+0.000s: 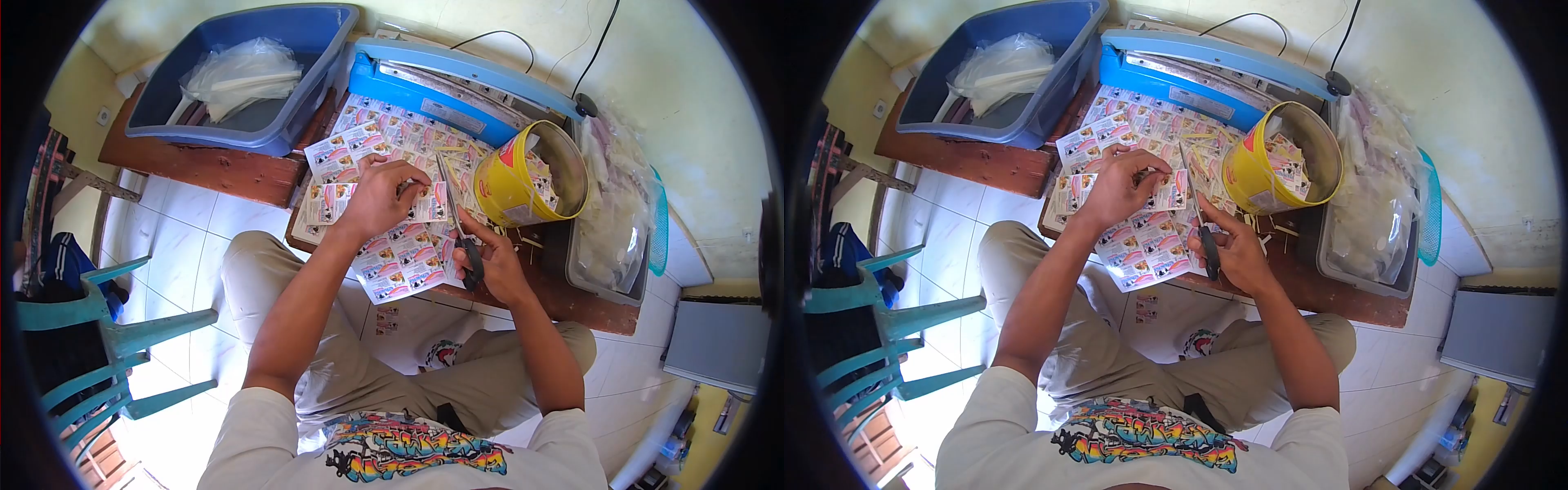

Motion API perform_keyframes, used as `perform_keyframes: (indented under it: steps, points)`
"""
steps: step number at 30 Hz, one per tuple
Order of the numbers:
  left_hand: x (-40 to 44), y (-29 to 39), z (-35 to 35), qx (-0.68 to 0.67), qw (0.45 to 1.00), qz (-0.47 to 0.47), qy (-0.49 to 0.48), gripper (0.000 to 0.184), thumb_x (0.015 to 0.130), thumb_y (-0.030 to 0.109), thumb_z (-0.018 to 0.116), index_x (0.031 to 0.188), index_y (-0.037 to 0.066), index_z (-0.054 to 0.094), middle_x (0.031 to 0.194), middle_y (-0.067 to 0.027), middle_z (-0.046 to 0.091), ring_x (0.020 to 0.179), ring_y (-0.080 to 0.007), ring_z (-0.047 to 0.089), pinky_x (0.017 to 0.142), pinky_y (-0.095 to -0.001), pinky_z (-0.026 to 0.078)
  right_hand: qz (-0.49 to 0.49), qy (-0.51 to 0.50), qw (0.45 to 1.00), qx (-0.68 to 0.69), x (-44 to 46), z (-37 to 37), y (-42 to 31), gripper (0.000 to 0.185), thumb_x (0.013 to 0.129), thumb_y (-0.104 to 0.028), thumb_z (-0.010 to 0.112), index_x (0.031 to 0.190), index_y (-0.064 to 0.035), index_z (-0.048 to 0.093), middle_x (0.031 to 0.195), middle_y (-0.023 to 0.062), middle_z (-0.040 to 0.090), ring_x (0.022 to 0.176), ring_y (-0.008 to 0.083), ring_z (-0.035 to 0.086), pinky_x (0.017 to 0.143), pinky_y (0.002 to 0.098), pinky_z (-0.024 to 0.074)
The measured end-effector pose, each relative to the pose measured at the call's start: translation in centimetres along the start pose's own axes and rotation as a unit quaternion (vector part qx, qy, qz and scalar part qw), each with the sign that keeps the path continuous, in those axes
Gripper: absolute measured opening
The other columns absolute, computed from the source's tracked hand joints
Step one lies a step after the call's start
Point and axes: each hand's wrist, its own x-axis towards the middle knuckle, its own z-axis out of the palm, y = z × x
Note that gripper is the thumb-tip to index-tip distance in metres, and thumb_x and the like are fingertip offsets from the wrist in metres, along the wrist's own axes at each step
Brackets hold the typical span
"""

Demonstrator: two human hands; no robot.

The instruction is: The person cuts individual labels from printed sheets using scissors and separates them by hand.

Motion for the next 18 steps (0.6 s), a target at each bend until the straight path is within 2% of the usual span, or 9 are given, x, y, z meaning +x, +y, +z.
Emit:
perform_keyframes:
  steps: [14,15,17,18]
  points:
    - [-0.02,-0.12,0.06,0.005,1.0,-0.007,0.001,0.011,0.089,0.007,0.072,0.097,0.013,0.075,0.093,-0.0044,0.076,0.088,-0.0251,0.07,0.106,-0.0475,0.033,-0.002,0.013,1.0,-0.013,0.07,0.31,-0.24,0.08,0.091,-0.008,0.081,0.16,-0.0127,0.041,0.108,0.0001,0.061,0.081,0.0084,0.062,0.068,0.0258,0.055]
    - [-0.02,-0.23,0.05,0.005,1.0,-0.007,0.001,0.011,0.089,0.007,0.072,0.097,0.013,0.075,0.093,-0.0044,0.076,0.088,-0.0251,0.07,0.106,-0.0475,0.033,-0.004,0.015,1.0,-0.023,0.02,0.34,-0.38,0.08,0.091,-0.009,0.081,0.16,-0.0121,0.041,0.11,0.0007,0.061,0.082,0.0089,0.063,0.069,0.0256,0.0553]
    - [0.03,-0.4,-0.17,0.045,0.999,-0.002,0.015,0.013,0.089,0.006,0.072,0.1,0.011,0.076,0.091,-0.0027,0.075,0.078,-0.0211,0.069,0.106,-0.0434,0.034,-0.007,0.018,0.999,-0.033,0.08,0.28,-0.42,0.081,0.09,-0.009,0.082,0.16,-0.0115,0.041,0.111,0.0014,0.061,0.083,0.0094,0.064,0.069,0.0255,0.0556]
    - [0.04,-0.42,-0.14,0.045,0.999,-0.002,0.015,0.013,0.089,0.006,0.072,0.1,0.011,0.076,0.091,-0.0027,0.075,0.078,-0.0211,0.069,0.106,-0.0434,0.034,-0.032,0.013,0.996,-0.083,0.22,0.2,-0.18,0.081,0.09,-0.01,0.082,0.16,-0.0118,0.041,0.12,0.0044,0.058,0.091,0.0117,0.067,0.074,0.0249,0.0566]
